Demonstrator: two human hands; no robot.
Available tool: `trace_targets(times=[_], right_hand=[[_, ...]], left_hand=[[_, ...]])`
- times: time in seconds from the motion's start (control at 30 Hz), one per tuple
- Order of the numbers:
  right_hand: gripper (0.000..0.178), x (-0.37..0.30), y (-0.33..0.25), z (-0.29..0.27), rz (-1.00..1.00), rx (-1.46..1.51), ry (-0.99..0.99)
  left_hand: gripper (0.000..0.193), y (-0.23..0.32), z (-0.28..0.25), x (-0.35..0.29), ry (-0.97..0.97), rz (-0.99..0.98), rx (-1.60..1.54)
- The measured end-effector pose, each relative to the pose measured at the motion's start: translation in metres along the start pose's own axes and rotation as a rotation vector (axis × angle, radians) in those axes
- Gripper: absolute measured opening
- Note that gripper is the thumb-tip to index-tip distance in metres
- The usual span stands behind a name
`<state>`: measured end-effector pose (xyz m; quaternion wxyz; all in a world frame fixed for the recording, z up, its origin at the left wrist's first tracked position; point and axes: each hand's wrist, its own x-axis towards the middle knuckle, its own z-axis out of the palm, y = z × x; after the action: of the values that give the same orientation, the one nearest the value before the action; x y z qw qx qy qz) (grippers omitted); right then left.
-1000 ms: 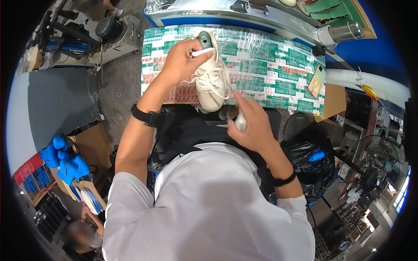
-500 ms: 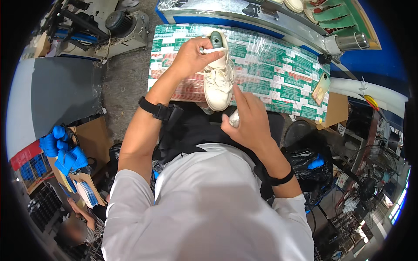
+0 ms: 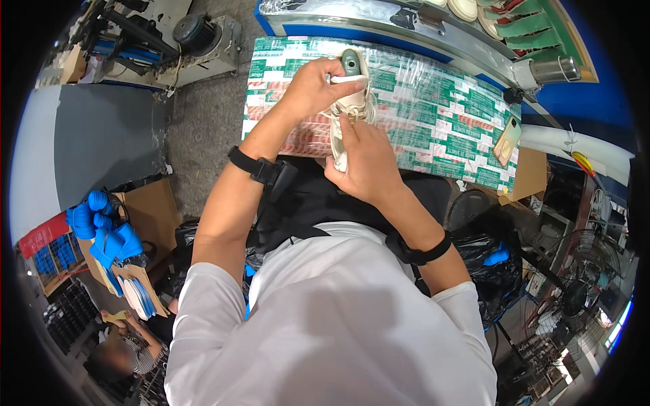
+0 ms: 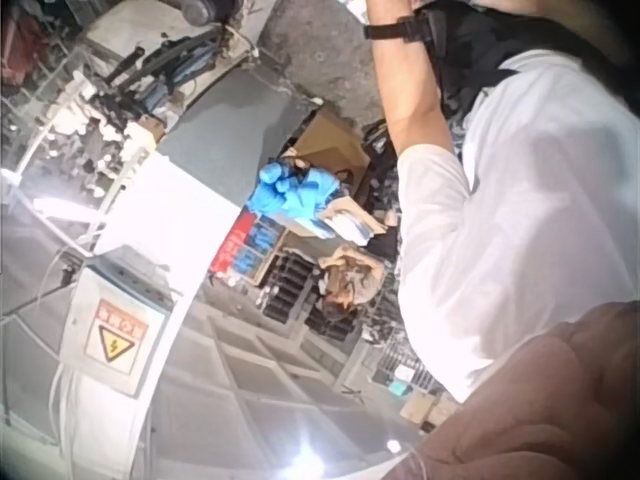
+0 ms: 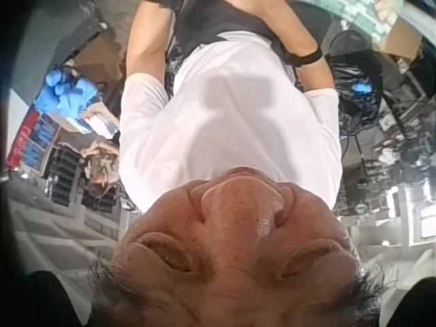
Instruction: The worker is assembling shoes by inserting a shoe tree, wiping the surface, and placing them on a production line.
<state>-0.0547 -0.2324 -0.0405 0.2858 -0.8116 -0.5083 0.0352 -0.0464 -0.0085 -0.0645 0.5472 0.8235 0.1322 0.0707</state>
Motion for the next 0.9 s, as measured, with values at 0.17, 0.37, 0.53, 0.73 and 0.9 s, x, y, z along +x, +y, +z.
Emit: trace_targets(times=[0.17, 0.37, 0.53, 0.73, 0.9], right_hand=[[0.081, -0.019, -0.007, -0.035, 0.101, 0.198, -0.079], [0.081, -0.033, 0.016, -0.038, 0.184, 0.439, 0.027], [0.083, -0.034, 0.049, 0.02, 0.364, 0.256, 0.117], [0.081, -0.013, 0.01, 0.016, 0.387, 0.357, 0.062], [0.081, -0.012, 0.052, 0.017, 0.162, 0.227, 0.189]], left_hand=[[0.037, -0.008, -0.003, 0.005, -0.062, -0.013, 0.039], [0.029, -0.024, -0.013, -0.002, -0.033, 0.035, -0.242], [0.03, -0.057, -0.023, -0.035, 0.132, -0.154, -0.535], [0.057, -0.044, 0.015, -0.078, 0.491, -0.283, -0.672], [0.057, -0.03, -0.008, -0.042, 0.436, -0.455, -0.704]])
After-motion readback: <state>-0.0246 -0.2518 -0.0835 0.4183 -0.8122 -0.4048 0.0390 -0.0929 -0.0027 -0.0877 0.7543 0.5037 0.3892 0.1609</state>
